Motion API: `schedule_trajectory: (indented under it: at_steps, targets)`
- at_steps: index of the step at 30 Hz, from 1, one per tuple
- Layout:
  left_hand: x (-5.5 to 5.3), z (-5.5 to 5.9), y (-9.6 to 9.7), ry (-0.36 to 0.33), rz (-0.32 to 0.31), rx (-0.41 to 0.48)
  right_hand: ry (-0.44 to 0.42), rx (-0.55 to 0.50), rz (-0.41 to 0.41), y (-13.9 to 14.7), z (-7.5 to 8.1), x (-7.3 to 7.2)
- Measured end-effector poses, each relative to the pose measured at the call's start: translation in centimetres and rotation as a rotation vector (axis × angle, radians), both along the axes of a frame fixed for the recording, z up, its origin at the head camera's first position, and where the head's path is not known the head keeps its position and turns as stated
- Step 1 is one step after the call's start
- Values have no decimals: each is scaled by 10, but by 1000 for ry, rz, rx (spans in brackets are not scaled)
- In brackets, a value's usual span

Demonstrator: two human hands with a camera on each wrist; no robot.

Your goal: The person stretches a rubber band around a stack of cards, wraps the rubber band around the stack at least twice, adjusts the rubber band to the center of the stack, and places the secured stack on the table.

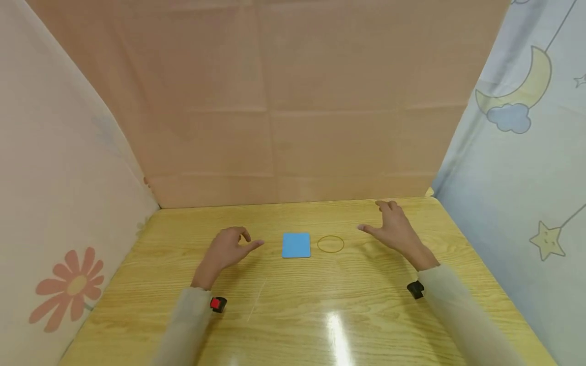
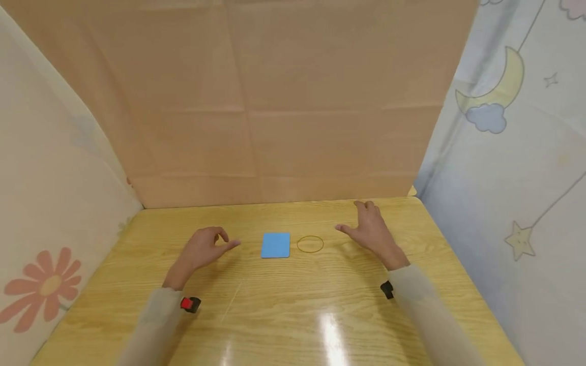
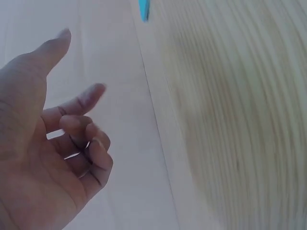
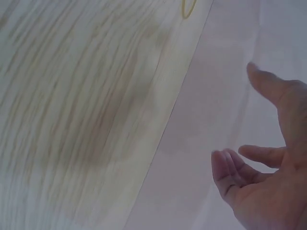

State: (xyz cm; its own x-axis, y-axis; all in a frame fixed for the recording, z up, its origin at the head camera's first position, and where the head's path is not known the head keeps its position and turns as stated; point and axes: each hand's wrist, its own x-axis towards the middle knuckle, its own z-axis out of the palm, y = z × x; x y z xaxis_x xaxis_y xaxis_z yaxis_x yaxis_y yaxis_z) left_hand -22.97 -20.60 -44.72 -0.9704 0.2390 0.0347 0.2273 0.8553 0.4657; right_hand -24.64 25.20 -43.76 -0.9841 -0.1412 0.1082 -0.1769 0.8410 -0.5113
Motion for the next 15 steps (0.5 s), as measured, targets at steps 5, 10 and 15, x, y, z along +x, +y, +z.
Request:
schedule_trajectory:
  at_steps: [5, 10, 15]
  targets:
    - [1, 5, 14, -14, -43, 77, 5, -1, 38, -8, 0, 2]
    - [3, 7, 26, -19, -76, 120, -7, -33, 64, -17, -3, 5]
    - [5, 7, 38, -7, -98, 116, -35, -73, 78, -26, -3, 7]
